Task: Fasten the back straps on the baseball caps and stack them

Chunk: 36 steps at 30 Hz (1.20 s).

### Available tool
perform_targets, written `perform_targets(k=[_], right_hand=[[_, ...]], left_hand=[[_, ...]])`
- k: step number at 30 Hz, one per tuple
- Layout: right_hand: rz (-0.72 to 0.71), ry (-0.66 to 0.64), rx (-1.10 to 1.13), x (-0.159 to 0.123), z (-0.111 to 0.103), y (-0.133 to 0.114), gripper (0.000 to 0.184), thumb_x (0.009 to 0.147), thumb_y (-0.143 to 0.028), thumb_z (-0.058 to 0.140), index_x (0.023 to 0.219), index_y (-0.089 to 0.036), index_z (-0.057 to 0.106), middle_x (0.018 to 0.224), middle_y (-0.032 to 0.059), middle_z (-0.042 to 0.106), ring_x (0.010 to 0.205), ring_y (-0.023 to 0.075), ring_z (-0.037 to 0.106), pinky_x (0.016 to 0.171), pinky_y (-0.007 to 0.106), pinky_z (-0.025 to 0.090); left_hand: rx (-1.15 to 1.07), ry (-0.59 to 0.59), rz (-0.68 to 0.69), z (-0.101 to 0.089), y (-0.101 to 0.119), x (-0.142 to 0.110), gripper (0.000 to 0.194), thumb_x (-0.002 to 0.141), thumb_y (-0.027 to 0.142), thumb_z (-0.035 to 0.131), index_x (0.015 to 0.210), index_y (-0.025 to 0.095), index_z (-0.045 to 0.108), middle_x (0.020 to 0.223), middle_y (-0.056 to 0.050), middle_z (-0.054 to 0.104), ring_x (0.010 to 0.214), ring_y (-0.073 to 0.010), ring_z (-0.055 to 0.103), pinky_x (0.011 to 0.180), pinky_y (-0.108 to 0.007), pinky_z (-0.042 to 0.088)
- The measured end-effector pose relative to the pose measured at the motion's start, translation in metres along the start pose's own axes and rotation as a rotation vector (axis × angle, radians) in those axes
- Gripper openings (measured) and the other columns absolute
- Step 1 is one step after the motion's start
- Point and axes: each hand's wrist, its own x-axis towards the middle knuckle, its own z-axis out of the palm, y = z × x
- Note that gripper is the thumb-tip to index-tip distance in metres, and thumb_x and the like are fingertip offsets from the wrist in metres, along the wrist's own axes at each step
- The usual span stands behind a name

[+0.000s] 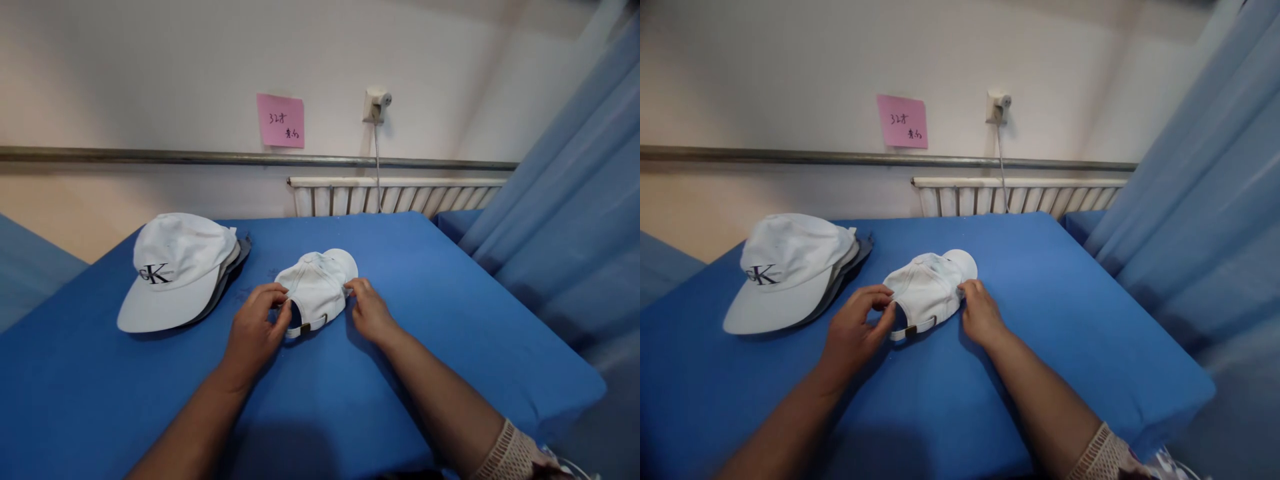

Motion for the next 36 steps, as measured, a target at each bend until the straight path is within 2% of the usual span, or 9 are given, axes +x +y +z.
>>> perform_targets(k=[5,8,11,17,19,24,27,30,36], right_hand=[[0.048,0.107,0.181,0.003,0.0,-0.002,0.015,0.091,-0.02,0.052,0.101,-0.02,0.063,0.097,0.0054,0.066,0.084,0.0175,0.062,0.078,0.031,0.051],[0.041,0.073,0.219,0.003,0.002,-0.008,0.014,0.089,-0.03,0.059,0.097,-0.02,0.064,0.094,0.0039,0.065,0.079,0.0161,0.061,0.073,0.029,0.049],[0.055,0.061,0.206,0.002,0.003,-0.012,0.01,0.088,-0.028,0.058,0.081,-0.02,0.061,0.08,0.0003,0.06,0.071,0.0145,0.056,0.066,0.026,0.045],[0.042,0.164,0.319,0.003,0.0,-0.009,0.023,0.094,-0.029,0.048,0.076,-0.02,0.058,0.075,0.0,0.057,0.072,0.0151,0.055,0.068,0.027,0.043],[0.063,0.197,0.34,0.004,0.001,-0.007,0.023,0.094,-0.029,0.047,0.078,-0.019,0.059,0.077,0.0008,0.058,0.073,0.0156,0.056,0.068,0.028,0.045],[-0.004,0.329,0.312,0.002,-0.002,-0.014,0.01,0.091,-0.023,0.05,0.088,-0.02,0.059,0.092,0.0041,0.061,0.083,0.0167,0.058,0.074,0.03,0.049],[-0.1,0.277,0.273,-0.004,-0.003,-0.026,0.006,0.091,-0.021,0.054,0.091,-0.021,0.06,0.094,0.0045,0.061,0.08,0.0156,0.059,0.073,0.029,0.05],[-0.171,0.204,0.211,-0.01,0.0,-0.036,0.007,0.091,-0.02,0.055,0.094,-0.021,0.061,0.097,0.0057,0.062,0.083,0.0168,0.061,0.074,0.03,0.051],[-0.27,0.098,0.097,-0.012,0.0,-0.045,0.02,0.091,-0.026,0.061,0.11,-0.02,0.062,0.109,0.0089,0.066,0.103,0.0228,0.061,0.089,0.038,0.049]], left_hand=[[-0.092,-0.157,-0.071,0.004,0.003,0.0,0.009,0.089,0.024,0.055,0.083,0.02,0.06,0.098,-0.007,0.068,0.093,-0.0197,0.065,0.084,-0.032,0.052],[-0.133,-0.202,-0.077,0.007,0.006,-0.001,0.008,0.088,0.024,0.055,0.082,0.02,0.06,0.097,-0.007,0.068,0.091,-0.0194,0.066,0.082,-0.031,0.052],[-0.189,-0.268,-0.031,0.007,0.009,-0.003,0.009,0.088,0.022,0.055,0.08,0.02,0.059,0.097,-0.006,0.068,0.091,-0.0182,0.066,0.083,-0.03,0.051],[-0.308,-0.426,0.013,-0.002,0.016,-0.002,0.01,0.087,0.019,0.054,0.078,0.02,0.058,0.092,-0.004,0.068,0.081,-0.0152,0.064,0.075,-0.026,0.051],[-0.295,-0.367,-0.013,-0.002,0.015,-0.002,0.01,0.088,0.02,0.053,0.08,0.02,0.059,0.089,-0.004,0.067,0.079,-0.0155,0.064,0.073,-0.027,0.051],[-0.093,0.024,-0.23,0.006,0.002,-0.002,0.018,0.087,0.03,0.058,0.1,0.018,0.063,0.105,-0.008,0.068,0.089,-0.0208,0.064,0.082,-0.035,0.052],[-0.071,-0.025,-0.271,0.012,-0.005,-0.001,0.028,0.084,0.037,0.062,0.105,0.019,0.065,0.109,-0.009,0.068,0.093,-0.0237,0.064,0.082,-0.038,0.053],[-0.124,-0.136,-0.266,0.017,-0.007,-0.002,0.022,0.086,0.038,0.061,0.095,0.019,0.069,0.098,-0.007,0.071,0.091,-0.0226,0.065,0.084,-0.036,0.052],[-0.42,-0.116,-0.477,0.021,0.002,-0.006,0.024,0.085,0.042,0.062,0.087,0.019,0.07,0.093,-0.006,0.072,0.085,-0.0208,0.065,0.078,-0.032,0.053]])
